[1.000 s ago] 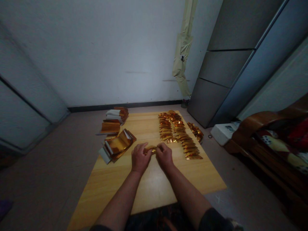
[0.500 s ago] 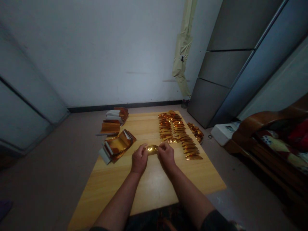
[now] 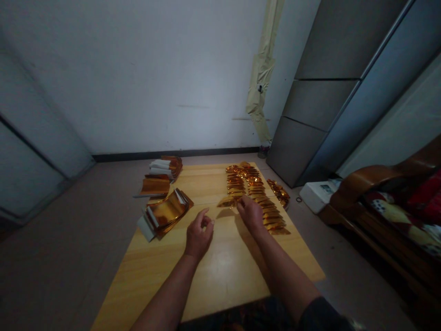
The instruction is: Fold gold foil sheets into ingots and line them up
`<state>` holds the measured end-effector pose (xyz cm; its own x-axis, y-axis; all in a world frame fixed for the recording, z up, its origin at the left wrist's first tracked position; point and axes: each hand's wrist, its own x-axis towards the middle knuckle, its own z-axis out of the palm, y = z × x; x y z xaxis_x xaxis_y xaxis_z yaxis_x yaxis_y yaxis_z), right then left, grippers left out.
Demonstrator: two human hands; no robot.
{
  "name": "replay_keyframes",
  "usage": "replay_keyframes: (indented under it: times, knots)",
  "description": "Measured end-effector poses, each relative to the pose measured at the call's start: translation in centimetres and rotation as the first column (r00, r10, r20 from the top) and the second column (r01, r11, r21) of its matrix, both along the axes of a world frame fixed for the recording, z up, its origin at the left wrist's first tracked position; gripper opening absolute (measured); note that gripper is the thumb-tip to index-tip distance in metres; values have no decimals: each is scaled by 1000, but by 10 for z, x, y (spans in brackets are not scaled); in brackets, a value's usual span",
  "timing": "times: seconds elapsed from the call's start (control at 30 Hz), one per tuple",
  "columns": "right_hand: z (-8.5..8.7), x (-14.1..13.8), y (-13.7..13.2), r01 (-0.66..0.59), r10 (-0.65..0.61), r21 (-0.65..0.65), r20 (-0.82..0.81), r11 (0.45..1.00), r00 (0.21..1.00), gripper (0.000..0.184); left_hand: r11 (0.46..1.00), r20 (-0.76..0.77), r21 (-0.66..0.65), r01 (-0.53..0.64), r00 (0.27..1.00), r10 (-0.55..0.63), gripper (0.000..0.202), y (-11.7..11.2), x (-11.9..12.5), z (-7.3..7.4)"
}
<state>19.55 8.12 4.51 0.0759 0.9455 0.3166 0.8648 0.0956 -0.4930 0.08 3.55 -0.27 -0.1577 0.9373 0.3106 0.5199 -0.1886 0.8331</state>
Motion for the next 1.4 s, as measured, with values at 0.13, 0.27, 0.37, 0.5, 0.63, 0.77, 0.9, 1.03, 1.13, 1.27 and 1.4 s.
replay_keyframes:
  times: [0.13,0.27,0.37,0.5,0.63,0.77,0.9,1.03,1.13,1.27,1.4]
  knots:
    - [19,39,49,177,-176,4,120,984,977,15,1000,-33,5,19,999,-18,34,1,1,-5]
    - [17,60,93,295,-275,-54,229,954,934,19,1000,-35,-6,16,999,-17,29,2,1,-12]
    - [7,62,116,306,-267,-104,281,946,922,20,1000,-30,-14,5,1000,-5,29,0,1,-12]
    - [-4,61,138,316,-257,-160,309,935,916,24,1000,-48,-25,-9,999,8,28,-4,1,-7]
    - [-11,63,152,299,-238,-166,310,940,920,25,1000,-75,-11,-14,997,13,26,-6,2,-3]
    - [-14,65,156,288,-224,-155,333,945,916,24,1000,-85,0,-8,996,8,25,-7,2,-3]
    - [-12,63,155,277,-205,-154,371,948,906,24,1000,-88,1,-13,996,13,24,-7,2,-4]
    - [-5,61,153,266,-194,-148,377,952,905,23,1000,-87,-3,-7,996,7,24,-7,2,-5]
    - [4,60,149,256,-195,-133,356,957,914,23,1000,-97,1,-2,995,2,23,-6,2,-5]
    - [20,48,126,190,-171,-42,279,981,945,20,1000,-100,15,-1,995,2,21,-4,1,-3]
    - [14,15,64,-69,58,67,157,995,986,15,1000,-48,30,-7,999,8,20,-2,3,-3]
